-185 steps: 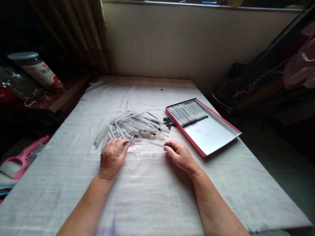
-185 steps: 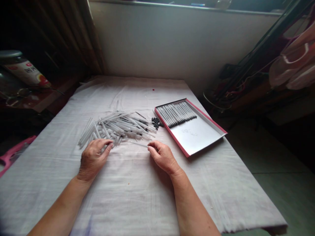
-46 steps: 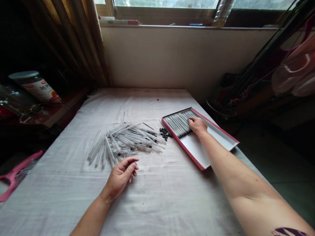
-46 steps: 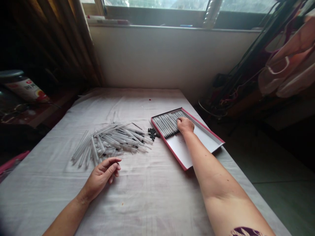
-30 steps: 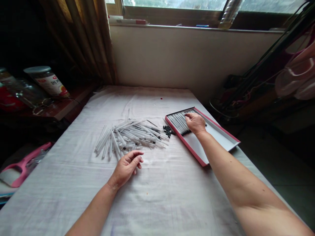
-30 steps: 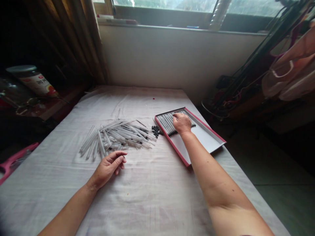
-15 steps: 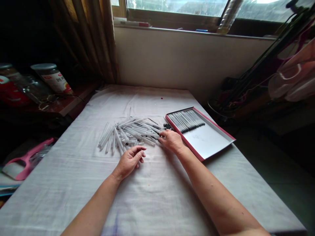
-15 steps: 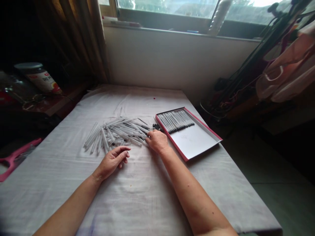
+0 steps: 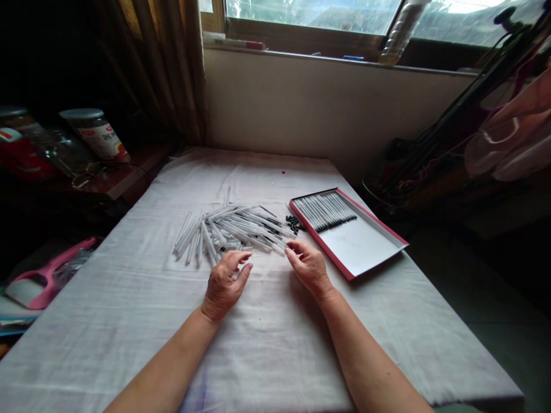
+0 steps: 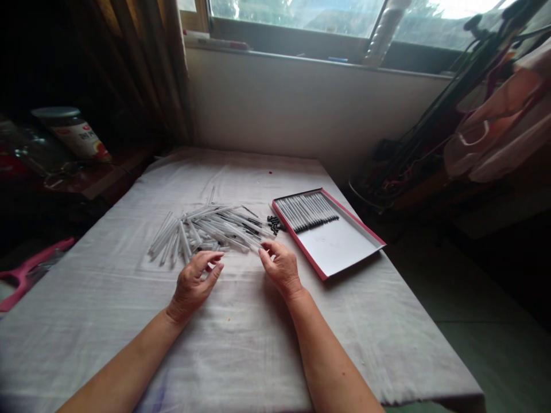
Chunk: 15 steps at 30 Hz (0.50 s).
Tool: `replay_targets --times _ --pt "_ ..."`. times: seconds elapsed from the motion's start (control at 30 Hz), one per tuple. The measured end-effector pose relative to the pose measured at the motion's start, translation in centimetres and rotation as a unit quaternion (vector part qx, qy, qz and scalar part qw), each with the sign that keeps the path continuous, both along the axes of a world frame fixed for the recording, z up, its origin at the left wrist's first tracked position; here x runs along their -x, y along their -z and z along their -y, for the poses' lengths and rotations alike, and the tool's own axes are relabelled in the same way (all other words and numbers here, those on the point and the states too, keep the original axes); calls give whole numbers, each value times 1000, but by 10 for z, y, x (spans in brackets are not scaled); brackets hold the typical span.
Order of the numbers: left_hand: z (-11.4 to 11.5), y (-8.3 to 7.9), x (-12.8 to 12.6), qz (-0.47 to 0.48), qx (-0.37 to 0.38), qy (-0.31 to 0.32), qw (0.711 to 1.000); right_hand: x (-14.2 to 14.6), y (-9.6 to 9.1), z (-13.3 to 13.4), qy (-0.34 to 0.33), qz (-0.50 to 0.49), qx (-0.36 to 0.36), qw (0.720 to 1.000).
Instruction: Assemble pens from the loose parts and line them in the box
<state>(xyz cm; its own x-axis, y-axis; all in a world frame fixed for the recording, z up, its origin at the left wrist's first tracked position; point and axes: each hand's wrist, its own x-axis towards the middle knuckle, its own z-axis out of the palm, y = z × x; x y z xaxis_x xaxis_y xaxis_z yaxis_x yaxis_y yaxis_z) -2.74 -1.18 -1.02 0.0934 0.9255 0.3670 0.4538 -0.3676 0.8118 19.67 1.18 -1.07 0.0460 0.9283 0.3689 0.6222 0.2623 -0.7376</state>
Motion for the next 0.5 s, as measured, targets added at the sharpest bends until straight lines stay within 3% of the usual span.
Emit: replay_targets --times 0.07,0.13,0.37,0.5 --pt "1 -1 1 -52 -95 -36 993 3 -1 7 -30 -26 3 999" --pt "0 0 2 -81 -135 -56 986 5 -3 10 -42 -51 8 998" --pt "-4 0 10 -99 -160 -106 976 4 1 11 -50 -132 49 989" --pt "-2 -4 11 -180 -174 -100 963 9 -6 16 -98 -117 60 986"
